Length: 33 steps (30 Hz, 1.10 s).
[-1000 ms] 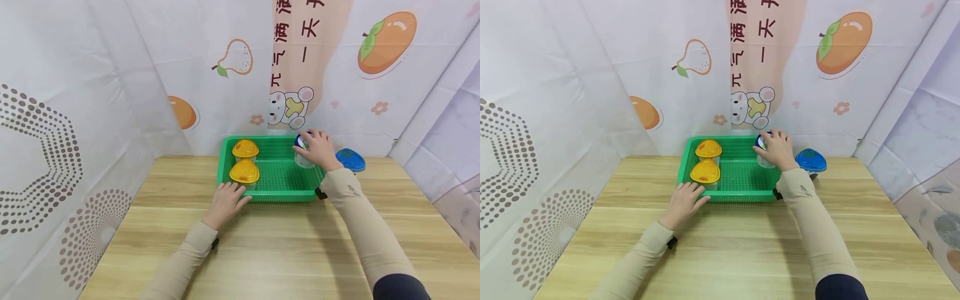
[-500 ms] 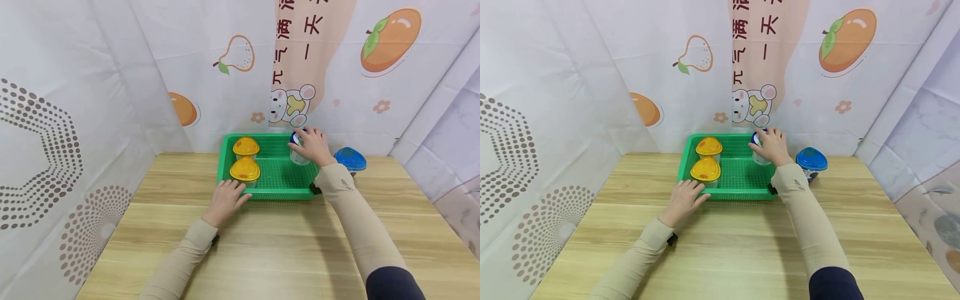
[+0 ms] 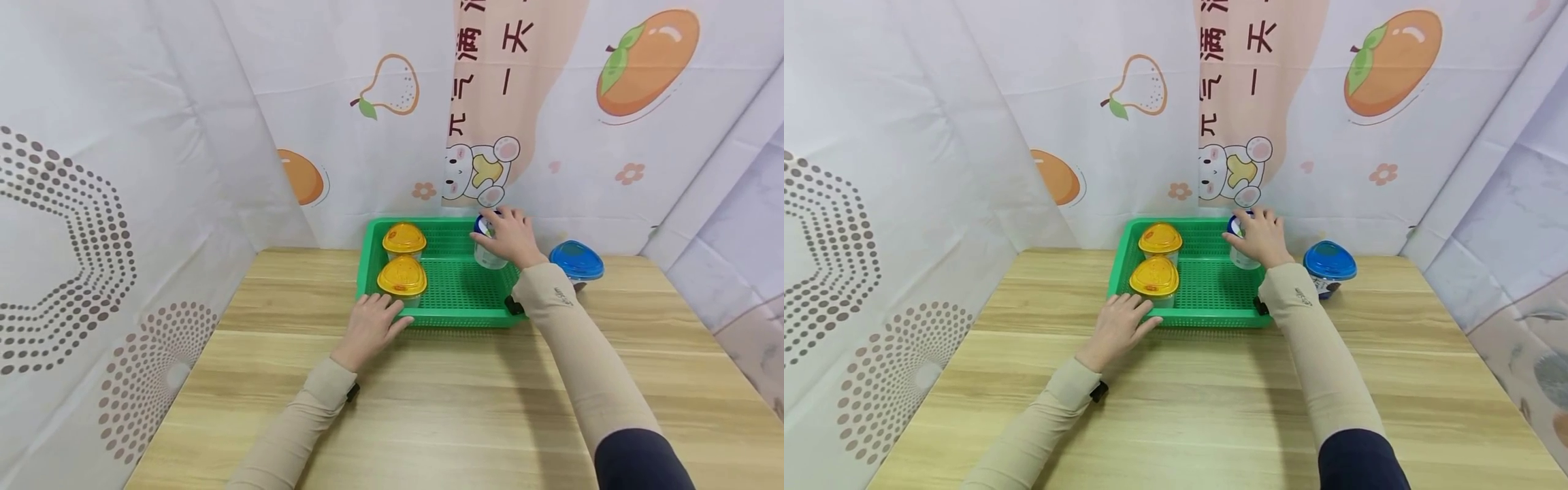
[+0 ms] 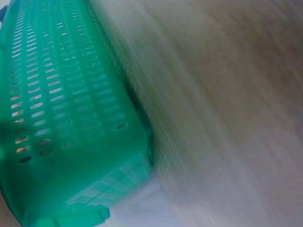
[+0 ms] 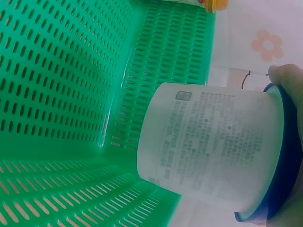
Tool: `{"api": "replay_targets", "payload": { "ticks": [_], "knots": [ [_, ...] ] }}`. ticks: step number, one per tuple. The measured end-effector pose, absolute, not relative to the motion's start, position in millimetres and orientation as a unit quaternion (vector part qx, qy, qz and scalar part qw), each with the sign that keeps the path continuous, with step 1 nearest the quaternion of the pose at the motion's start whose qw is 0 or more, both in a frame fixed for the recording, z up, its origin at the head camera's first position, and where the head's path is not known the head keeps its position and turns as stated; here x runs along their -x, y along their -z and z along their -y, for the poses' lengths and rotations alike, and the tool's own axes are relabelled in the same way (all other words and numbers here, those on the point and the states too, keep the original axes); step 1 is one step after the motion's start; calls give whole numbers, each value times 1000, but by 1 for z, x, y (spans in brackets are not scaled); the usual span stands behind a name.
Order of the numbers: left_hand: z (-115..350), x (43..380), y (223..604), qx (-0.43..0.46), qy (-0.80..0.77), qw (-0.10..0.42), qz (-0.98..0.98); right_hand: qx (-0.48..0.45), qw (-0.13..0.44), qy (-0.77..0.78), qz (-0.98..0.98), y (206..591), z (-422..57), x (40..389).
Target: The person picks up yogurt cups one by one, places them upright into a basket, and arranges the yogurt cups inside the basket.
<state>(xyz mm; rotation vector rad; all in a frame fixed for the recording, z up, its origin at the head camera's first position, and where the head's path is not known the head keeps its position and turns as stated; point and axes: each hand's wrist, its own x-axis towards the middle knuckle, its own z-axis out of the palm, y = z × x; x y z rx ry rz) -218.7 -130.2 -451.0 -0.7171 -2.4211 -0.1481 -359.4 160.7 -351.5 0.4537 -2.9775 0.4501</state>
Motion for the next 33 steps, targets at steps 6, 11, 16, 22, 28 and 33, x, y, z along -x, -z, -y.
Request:
{"api": "replay_targets", "payload": {
  "ticks": [6, 11, 16, 22, 28, 33],
  "knots": [
    [131, 220, 451, 280, 58, 315, 905, -143, 39, -140, 979, 352, -158, 363],
    [131, 220, 453, 278, 56, 311, 907, -151, 33, -129, 980, 353, -155, 366],
    [130, 219, 452, 270, 56, 301, 913, -152, 33, -136, 978, 355, -152, 368],
    [130, 219, 452, 270, 57, 307, 911, -154, 23, -147, 977, 359, -153, 372],
    [131, 220, 452, 276, 59, 313, 907, -164, 21, -157, 974, 366, -156, 377],
    [131, 219, 452, 276, 62, 308, 908, -172, 16, -155, 973, 372, -156, 378]
  ]
}}
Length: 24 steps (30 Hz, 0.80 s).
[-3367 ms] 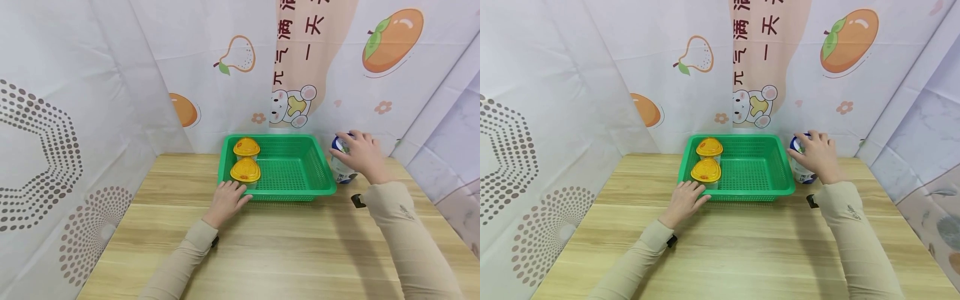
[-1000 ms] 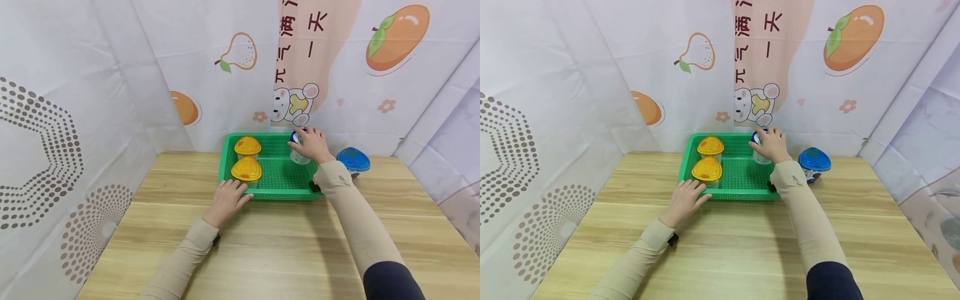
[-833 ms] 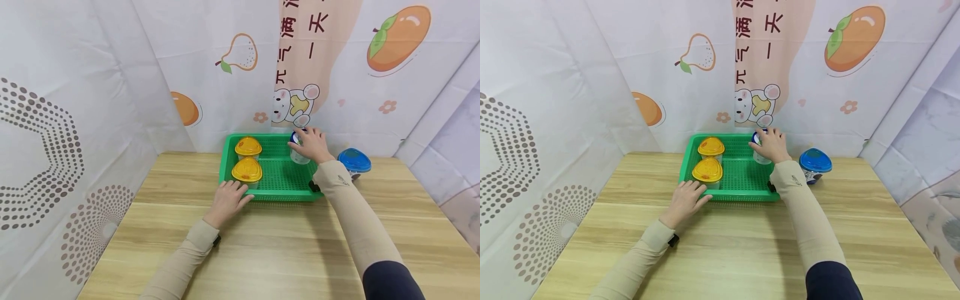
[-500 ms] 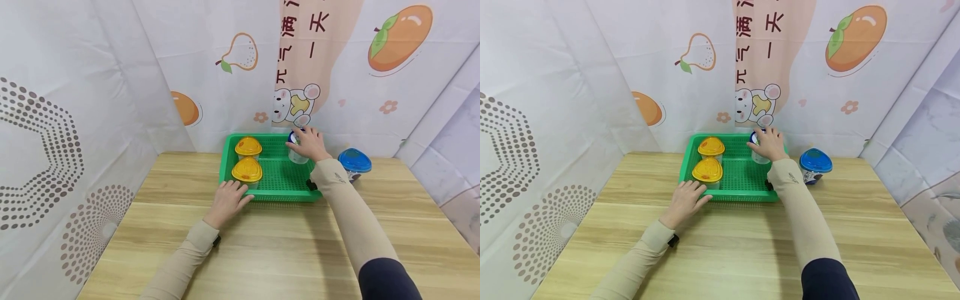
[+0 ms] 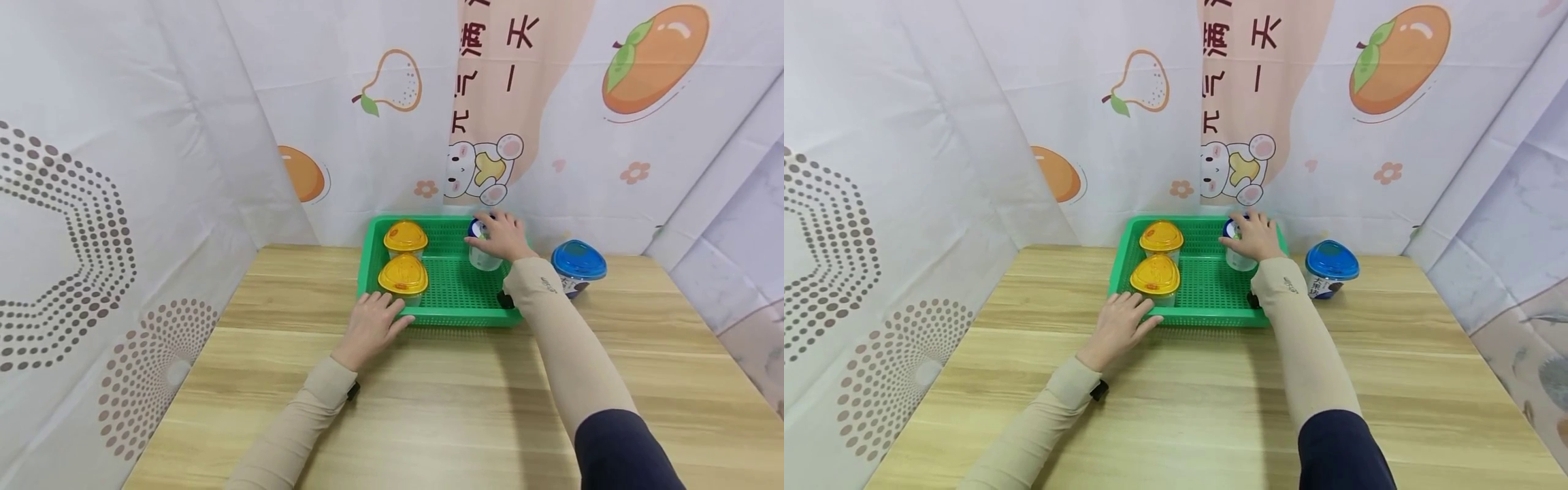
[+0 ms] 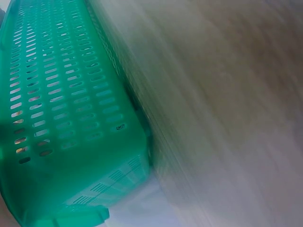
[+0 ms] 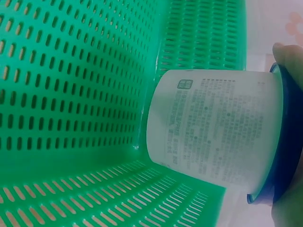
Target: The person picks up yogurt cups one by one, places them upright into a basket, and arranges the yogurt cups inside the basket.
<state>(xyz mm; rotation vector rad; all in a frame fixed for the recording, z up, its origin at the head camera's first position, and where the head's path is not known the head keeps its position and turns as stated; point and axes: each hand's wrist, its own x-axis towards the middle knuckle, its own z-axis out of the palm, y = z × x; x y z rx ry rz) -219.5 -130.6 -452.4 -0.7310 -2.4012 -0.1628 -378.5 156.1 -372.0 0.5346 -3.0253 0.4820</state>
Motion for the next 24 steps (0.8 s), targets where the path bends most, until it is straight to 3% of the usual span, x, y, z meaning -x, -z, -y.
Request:
{"api": "replay_targets", "payload": {
  "ticks": [24],
  "knots": [
    [131, 219, 453, 276, 60, 308, 908, -165, -30, -164, 972, 388, -158, 381]
  ]
}}
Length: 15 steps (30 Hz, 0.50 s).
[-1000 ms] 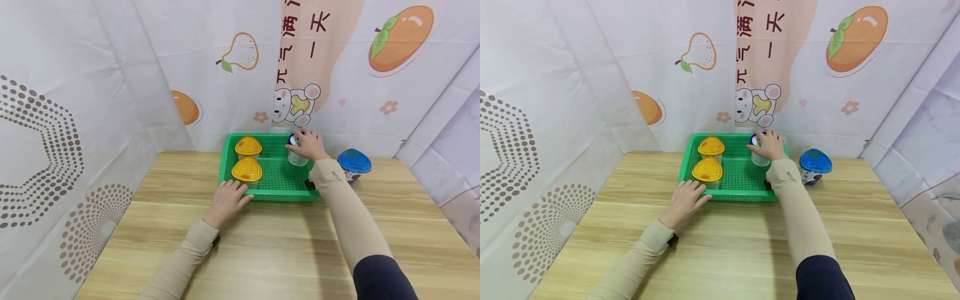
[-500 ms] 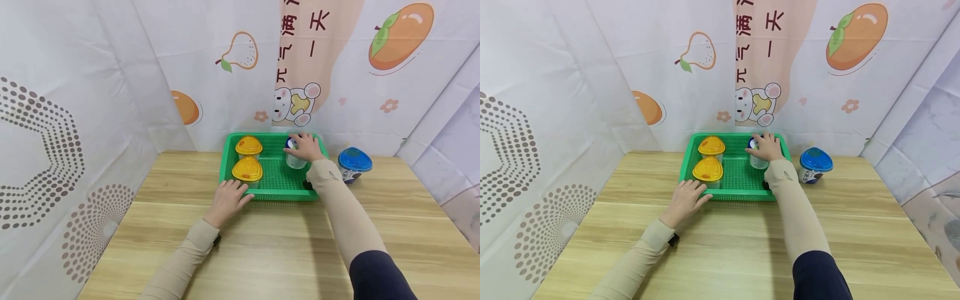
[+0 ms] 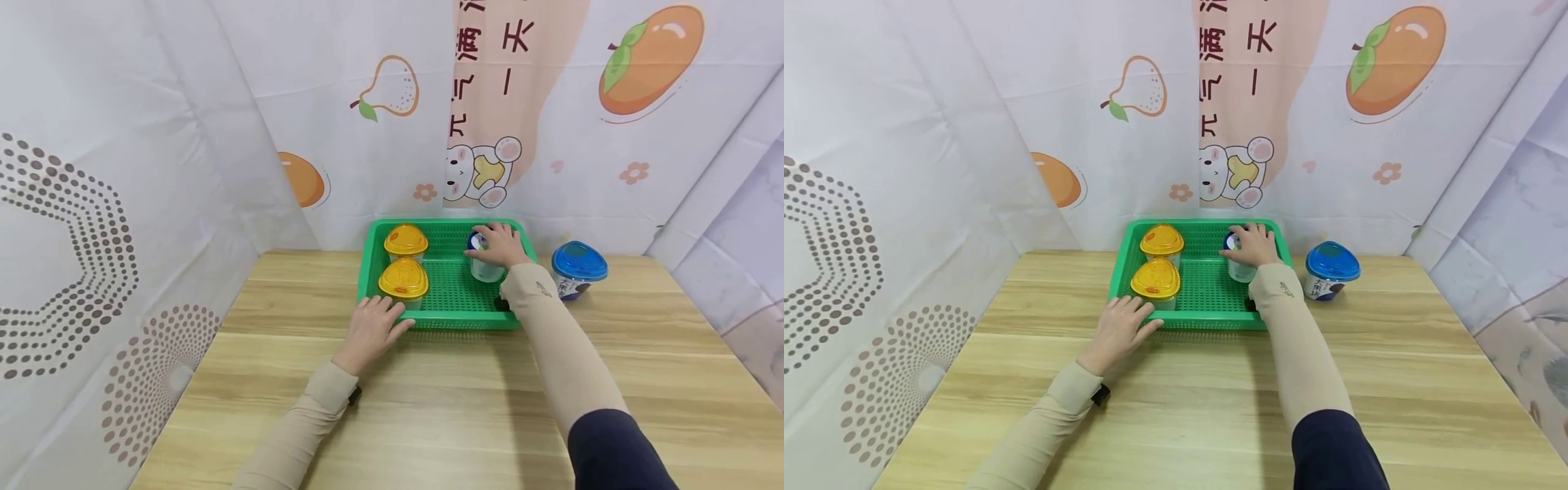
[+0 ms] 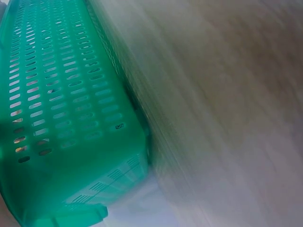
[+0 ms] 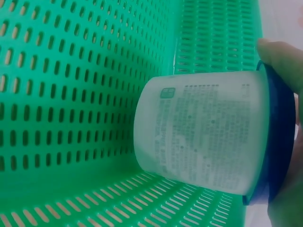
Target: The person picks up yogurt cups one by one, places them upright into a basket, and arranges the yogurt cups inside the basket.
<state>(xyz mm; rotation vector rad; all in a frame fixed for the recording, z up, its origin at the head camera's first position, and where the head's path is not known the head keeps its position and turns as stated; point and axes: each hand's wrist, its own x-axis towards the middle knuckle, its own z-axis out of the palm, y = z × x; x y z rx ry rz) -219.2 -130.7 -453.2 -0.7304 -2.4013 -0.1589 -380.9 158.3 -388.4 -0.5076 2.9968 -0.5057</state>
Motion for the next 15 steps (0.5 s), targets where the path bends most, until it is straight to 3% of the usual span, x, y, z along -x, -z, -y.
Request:
{"api": "replay_targets", "payload": {
  "ticks": [15],
  "knots": [
    [131, 221, 456, 289, 68, 346, 890, 175, 39, 170, -969, 400, -160, 381]
  ]
}}
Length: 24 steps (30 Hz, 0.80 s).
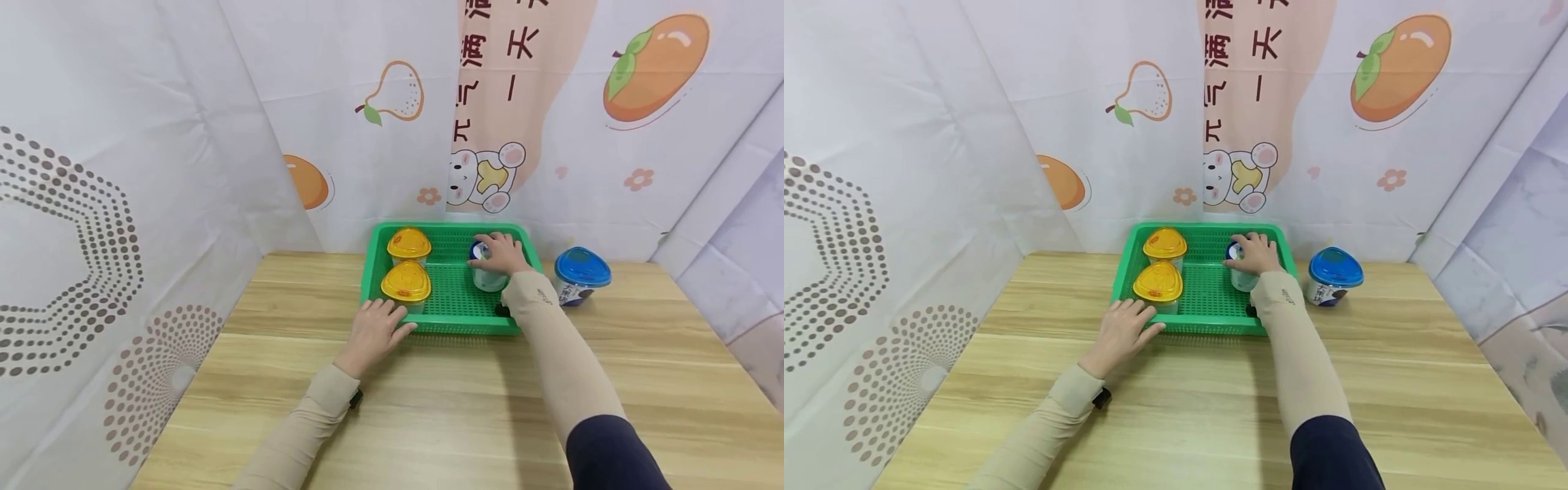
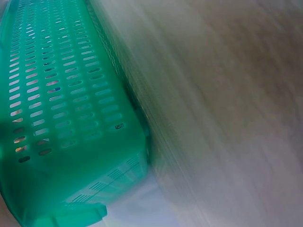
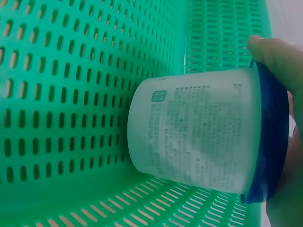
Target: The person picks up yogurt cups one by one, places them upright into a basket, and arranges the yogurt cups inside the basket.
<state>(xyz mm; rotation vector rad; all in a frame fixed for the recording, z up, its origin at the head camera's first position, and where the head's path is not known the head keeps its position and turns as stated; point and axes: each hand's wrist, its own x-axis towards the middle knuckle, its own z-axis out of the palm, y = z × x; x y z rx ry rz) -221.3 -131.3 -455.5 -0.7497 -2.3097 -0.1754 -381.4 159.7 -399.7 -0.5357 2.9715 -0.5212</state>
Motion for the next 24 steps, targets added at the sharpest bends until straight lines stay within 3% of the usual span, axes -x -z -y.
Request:
{"api": "replay_targets", "payload": {
  "ticks": [4, 14, 24],
  "knots": [
    [132, 220, 455, 288, 68, 353, 888, 175, 42, 171, -969, 403, -160, 382],
    [131, 218, 452, 278, 61, 307, 908, 167, 59, 173, -969, 402, -159, 378],
    [131, 217, 451, 276, 59, 308, 908, 178, 49, 206, -961, 410, -163, 385]
  ]
}}
